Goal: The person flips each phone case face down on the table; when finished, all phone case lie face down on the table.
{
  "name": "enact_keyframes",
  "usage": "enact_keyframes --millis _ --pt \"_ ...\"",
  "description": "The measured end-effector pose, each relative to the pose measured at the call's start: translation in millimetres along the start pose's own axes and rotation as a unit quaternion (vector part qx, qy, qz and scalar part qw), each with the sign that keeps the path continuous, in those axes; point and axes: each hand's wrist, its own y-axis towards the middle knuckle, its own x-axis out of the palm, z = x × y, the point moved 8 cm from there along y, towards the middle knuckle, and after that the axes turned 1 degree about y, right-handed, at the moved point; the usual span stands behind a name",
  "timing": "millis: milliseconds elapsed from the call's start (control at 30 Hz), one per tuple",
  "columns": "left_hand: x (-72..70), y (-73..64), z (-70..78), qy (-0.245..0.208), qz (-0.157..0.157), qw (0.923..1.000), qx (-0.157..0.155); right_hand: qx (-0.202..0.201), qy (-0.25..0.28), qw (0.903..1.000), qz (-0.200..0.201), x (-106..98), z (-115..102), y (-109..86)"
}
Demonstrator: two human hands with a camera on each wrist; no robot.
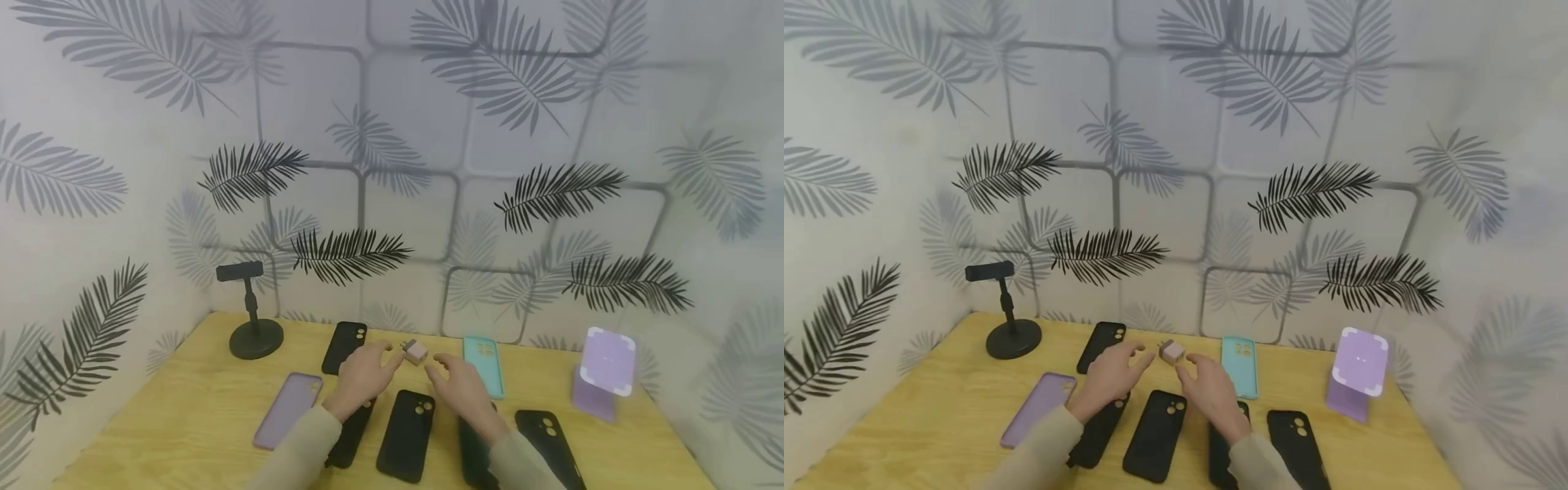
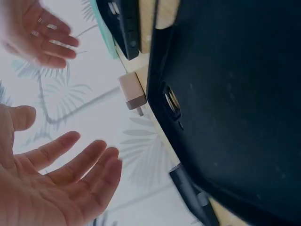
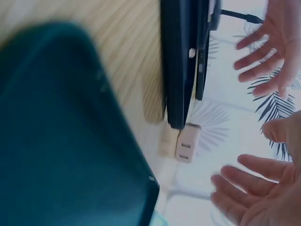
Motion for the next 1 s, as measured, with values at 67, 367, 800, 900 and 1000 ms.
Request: enact_keyframes --millis 67,367,800,900,1000 --pt "-1.4 4.2 -9.7 -0.066 -0.011 0.9974 -0.027 0.017 0.059 0.9981 -0.003 3.0 3.0 3.5" --pt "-2.6 21.0 -48.9 -0.265 -0.077 0.9593 -0.058 0.065 0.297 0.949 -0.083 33.4 2.3 15.9" --pt "-8.3 28.4 -108.3 -0.313 -0.124 0.9368 -0.095 0.01 0.325 0.9233 -0.204 69.7 -16.6 35.3" --pt "-11.8 30.9 -121.3 -0.309 -0.13 0.9356 -0.11 0.012 0.316 0.9182 -0.238 79.1 -25.2 42.0" --pt "-16.0 31.6 -129.5 -0.307 -0.138 0.9334 -0.124 0.011 0.305 0.9146 -0.265 87.6 -36.2 47.1"
